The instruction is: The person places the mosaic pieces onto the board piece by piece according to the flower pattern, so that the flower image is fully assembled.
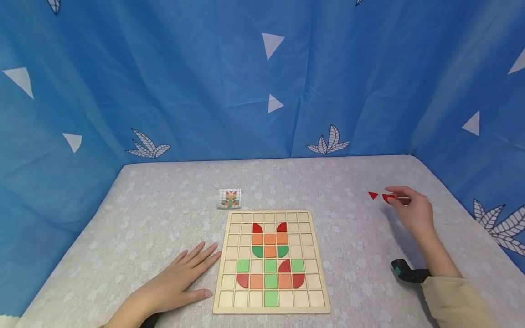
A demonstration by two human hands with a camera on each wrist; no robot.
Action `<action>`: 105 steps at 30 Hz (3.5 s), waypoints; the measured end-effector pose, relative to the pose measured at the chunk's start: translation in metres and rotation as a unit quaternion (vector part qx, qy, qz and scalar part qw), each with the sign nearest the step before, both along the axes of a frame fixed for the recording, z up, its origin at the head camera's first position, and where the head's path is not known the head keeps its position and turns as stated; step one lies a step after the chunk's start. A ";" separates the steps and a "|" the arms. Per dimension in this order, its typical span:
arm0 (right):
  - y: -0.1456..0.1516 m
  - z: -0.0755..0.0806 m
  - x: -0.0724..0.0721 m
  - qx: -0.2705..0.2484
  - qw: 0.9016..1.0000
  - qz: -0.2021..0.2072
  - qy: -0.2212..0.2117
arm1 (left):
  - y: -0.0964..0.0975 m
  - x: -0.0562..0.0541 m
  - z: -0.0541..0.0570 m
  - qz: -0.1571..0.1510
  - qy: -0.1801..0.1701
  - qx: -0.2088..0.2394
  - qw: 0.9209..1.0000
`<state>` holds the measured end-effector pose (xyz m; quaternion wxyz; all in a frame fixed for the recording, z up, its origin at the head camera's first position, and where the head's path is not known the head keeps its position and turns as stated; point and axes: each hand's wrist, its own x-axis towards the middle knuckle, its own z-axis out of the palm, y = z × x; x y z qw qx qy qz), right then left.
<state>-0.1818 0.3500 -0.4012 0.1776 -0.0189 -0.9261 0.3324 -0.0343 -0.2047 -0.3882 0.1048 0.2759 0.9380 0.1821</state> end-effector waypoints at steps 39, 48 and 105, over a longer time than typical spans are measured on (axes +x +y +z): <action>-0.215 0.054 0.052 -0.142 0.906 0.372 -0.145 | 0.000 0.000 0.003 -0.003 -0.004 -0.002 1.000; -0.245 0.048 0.062 -0.086 0.878 0.446 -0.153 | 0.000 0.000 0.003 -0.002 -0.005 -0.006 1.000; -0.261 0.036 0.080 0.043 0.861 0.501 -0.075 | 0.000 0.000 0.001 -0.004 -0.009 -0.003 1.000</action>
